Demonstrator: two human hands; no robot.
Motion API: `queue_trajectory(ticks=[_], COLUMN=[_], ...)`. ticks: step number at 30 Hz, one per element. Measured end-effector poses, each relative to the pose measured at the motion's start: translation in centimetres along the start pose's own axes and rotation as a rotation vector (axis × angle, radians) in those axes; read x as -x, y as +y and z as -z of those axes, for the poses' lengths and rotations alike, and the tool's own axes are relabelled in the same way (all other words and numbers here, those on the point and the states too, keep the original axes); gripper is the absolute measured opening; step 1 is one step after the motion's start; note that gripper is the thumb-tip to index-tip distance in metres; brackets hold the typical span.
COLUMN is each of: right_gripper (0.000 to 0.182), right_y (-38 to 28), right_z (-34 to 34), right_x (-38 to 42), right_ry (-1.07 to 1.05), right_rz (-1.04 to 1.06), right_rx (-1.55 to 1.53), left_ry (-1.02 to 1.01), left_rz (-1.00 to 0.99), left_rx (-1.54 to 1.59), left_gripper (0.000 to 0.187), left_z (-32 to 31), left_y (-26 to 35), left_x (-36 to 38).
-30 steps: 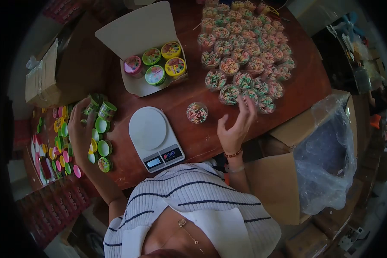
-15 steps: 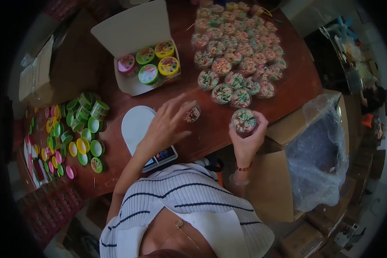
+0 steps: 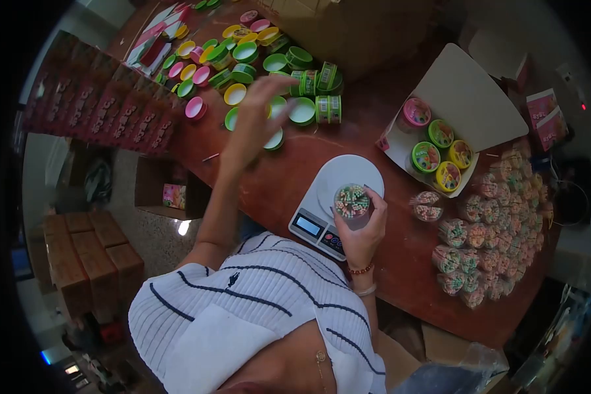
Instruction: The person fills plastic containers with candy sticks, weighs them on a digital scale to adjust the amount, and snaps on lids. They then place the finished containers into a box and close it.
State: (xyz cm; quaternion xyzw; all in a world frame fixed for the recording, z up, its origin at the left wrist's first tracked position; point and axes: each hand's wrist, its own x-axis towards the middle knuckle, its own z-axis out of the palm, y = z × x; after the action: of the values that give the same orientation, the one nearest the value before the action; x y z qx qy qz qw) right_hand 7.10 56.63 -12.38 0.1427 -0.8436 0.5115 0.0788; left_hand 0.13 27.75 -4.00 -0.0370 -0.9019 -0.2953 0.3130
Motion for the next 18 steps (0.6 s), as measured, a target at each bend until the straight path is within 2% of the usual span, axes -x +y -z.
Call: queue_trajectory(ticks=[1,2,4,6,8,9,10,13,14,15,17,18], right_gripper=[0.083,0.088,0.093,0.1,0.095,0.094,0.087,0.078,0.067,0.067,0.059,0.059], right_y=[-0.1,-0.3,0.1,1.1,1.1,1.3,1.7,1.8,1.7,1.8,2.1,2.3], right_z=[0.0,0.1,0.7,1.6,2.5,3.1,3.8,5.9,6.2,6.5,7.0,7.1], right_x=[-0.2,-0.4,-0.4,0.2,0.3,0.4,0.6,1.2,1.3,1.6,2.1,2.2], right_ry=[-0.006,-0.003,0.01,0.119,0.216,0.253,0.281,0.37,0.405,0.403,0.463,0.463], right_rz=[0.001,0.008,-0.005,0.024,-0.007,-0.01,0.005,-0.05,-0.08,-0.088,-0.185,-0.19], right_rx=[-0.004,-0.064,-0.108,-0.204,-0.254,-0.292,-0.264,-0.199,-0.195,-0.194,-0.166,-0.167], left_ry=[0.066,0.12,0.115,0.141,0.204,0.289,0.257,0.311,0.292,0.284,0.116,0.112], left_rz=[0.145,0.242,0.734,0.848,0.616,0.427,0.367,0.368,0.429,0.431,0.272,0.272], left_rx=[-0.123,-0.374,-0.802,-0.882,-0.726,-0.487,-0.435,-0.38,-0.331,-0.334,-0.239,-0.24], left_gripper=[0.037,0.054,0.075,0.089,0.085,0.081,0.075,0.07,0.069,0.069,0.065,0.065], left_z=[2.2,3.8,6.2,6.5,6.2,6.5,7.2,8.1,8.5,9.0,10.1,10.6], left_y=[-4.1,-9.6,-15.4,-22.0,-29.7,-31.1,-28.9,-20.7,-17.3,-14.7,-10.1,-7.5], left_x=[0.7,2.3,5.6,9.6,12.9,13.3,12.3,9.9,9.2,8.7,8.1,8.0])
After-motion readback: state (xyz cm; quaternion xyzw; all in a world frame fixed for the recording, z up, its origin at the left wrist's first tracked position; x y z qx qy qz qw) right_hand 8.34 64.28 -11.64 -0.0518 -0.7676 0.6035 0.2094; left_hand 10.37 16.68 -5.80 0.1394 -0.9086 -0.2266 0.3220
